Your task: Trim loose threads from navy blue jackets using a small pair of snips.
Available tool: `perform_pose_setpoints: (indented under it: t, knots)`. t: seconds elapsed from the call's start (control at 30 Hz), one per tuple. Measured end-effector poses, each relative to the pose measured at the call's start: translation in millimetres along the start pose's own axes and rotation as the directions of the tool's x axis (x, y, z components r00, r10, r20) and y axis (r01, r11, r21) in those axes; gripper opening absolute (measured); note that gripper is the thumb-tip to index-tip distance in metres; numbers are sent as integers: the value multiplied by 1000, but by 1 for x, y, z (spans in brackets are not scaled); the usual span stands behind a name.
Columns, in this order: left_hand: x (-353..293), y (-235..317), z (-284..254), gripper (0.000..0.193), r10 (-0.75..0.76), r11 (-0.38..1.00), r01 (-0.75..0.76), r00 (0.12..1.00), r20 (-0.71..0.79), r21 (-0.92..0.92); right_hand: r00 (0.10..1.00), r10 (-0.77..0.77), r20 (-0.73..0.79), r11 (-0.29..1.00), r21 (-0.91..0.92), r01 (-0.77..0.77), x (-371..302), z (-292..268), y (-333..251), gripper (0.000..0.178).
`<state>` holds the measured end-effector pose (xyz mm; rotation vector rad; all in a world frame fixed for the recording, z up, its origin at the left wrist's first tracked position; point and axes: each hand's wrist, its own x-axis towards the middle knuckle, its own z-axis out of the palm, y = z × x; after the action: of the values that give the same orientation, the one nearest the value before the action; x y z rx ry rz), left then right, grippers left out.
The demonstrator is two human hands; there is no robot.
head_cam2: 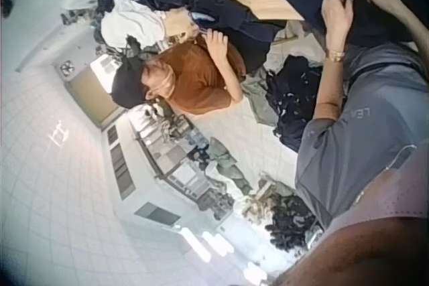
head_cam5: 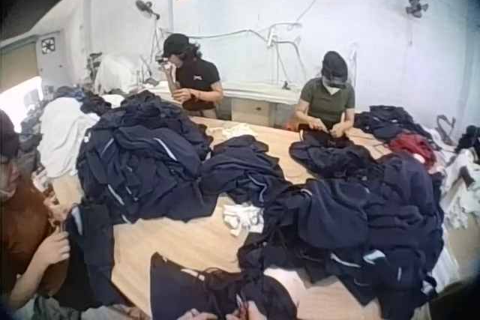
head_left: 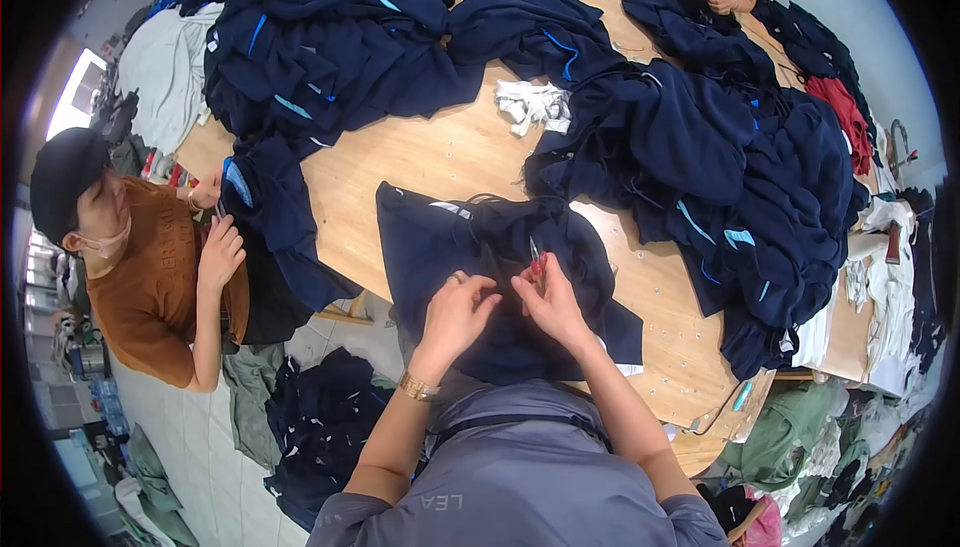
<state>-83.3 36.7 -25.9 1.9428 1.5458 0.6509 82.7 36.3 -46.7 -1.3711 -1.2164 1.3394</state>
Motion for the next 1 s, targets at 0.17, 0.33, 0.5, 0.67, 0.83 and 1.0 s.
perform_pose_setpoints:
  t: [0.17,0.33,0.5,0.67,0.83,1.0]
  knots:
    - [10,-1,5,16,259,935,-265,964,57,236,996,71,-59,996,61,-68,-7,-9,-4,26]
    - [34,-2,-3,10,342,937,-348,929,140,19,995,84,-52,992,95,-79,-25,-27,2,30]
    - [54,-5,-5,12,212,972,-172,933,292,-159,998,62,-15,996,-63,-63,-32,-29,5,37]
    - [64,-11,-7,14,233,956,-151,911,339,-252,983,156,99,955,-271,-124,-31,-29,1,44]
    - [71,-7,-12,15,261,962,-201,878,401,-186,950,270,159,886,-428,-180,-23,-22,-10,50]
    - [72,-11,-12,16,295,953,-243,884,362,-183,965,242,100,888,-424,-179,-16,-20,-9,56]
